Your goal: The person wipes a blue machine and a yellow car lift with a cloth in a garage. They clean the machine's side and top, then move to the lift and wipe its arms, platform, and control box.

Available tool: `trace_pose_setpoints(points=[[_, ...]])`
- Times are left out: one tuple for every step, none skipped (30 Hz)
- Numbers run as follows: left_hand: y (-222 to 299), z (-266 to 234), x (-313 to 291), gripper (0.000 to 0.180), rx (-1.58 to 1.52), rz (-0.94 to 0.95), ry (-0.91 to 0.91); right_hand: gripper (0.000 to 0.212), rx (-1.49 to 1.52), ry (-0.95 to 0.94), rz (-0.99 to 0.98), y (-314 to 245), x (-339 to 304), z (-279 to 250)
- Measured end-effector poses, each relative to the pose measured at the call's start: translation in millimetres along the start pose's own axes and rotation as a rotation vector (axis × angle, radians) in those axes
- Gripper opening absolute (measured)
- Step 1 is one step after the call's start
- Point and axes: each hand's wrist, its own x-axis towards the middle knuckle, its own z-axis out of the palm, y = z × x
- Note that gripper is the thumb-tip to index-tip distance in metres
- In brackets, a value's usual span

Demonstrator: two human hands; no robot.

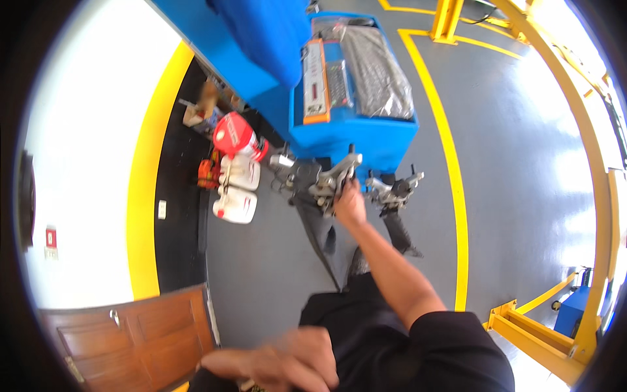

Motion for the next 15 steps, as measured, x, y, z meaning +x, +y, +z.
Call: trace_pose_setpoints(points=[[4.6,-1.5,13.8,0.016,-0.049,0.03,0.244,0.047,0.02,-0.025,0.008,2.5,5.1,-9.3],[20.8,-5.4,36.8,0.016,-0.153,0.048,0.307,0.039,0.044,-0.052,0.017,2.7,9.5,-19.5],[37.4,-5.7,54.6,0.016,-0.259,0.071,0.388,0.03,0.108,-0.175,0.098,-23.2,10.7,-44.1],[39.0,0.8,64.6,0.018,-0.384,0.096,0.394,0.027,0.091,-0.151,0.064,-37.0,11.4,-55.5],[34.4,7.0,62.7,0.023,-0.525,0.06,0.39,0.024,0.058,-0.13,0.05,-43.2,6.0,-65.2],[29.2,12.4,59.3,0.029,-0.665,0.03,0.403,0.027,0.077,-0.121,0.016,-54.1,-0.2,-76.2],[24.9,14.1,54.0,0.037,-0.802,-0.059,0.368,0.031,0.092,-0.082,-0.015,-65.7,2.4,-91.8],[24.1,15.9,47.2,0.046,-0.92,-0.149,0.331,0.032,0.05,0.001,-0.073,-79.4,3.0,-106.6],[23.6,15.8,39.8,0.054,-1.041,-0.252,0.293,0.033,0.009,0.082,-0.118,-88.6,0.3,-115.9],[23.3,16.1,34.6,0.051,-1.115,-0.318,0.271,0.035,0.005,0.075,-0.114,-99.5,-3.1,-116.9],[21.0,12.6,30.7,0.048,-1.131,-0.325,0.236,0.037,-0.014,0.085,-0.116,-107.0,-0.5,-118.9],[20.9,7.2,28.8,0.046,-1.117,-0.301,0.205,0.04,-0.033,0.096,-0.134,-112.2,3.9,-115.9],[18.8,-1.9,30.7,0.043,-1.079,-0.277,0.14,0.054,-0.279,0.069,-0.132,-96.8,11.5,-102.6],[17.8,-8.0,31.8,0.041,-1.035,-0.245,0.081,0.059,-0.402,-0.016,-0.082,-79.0,13.5,-98.0],[17.6,-15.0,30.0,0.038,-0.978,-0.208,0.062,0.064,-0.492,-0.131,-0.037,-78.3,11.7,-85.5]])
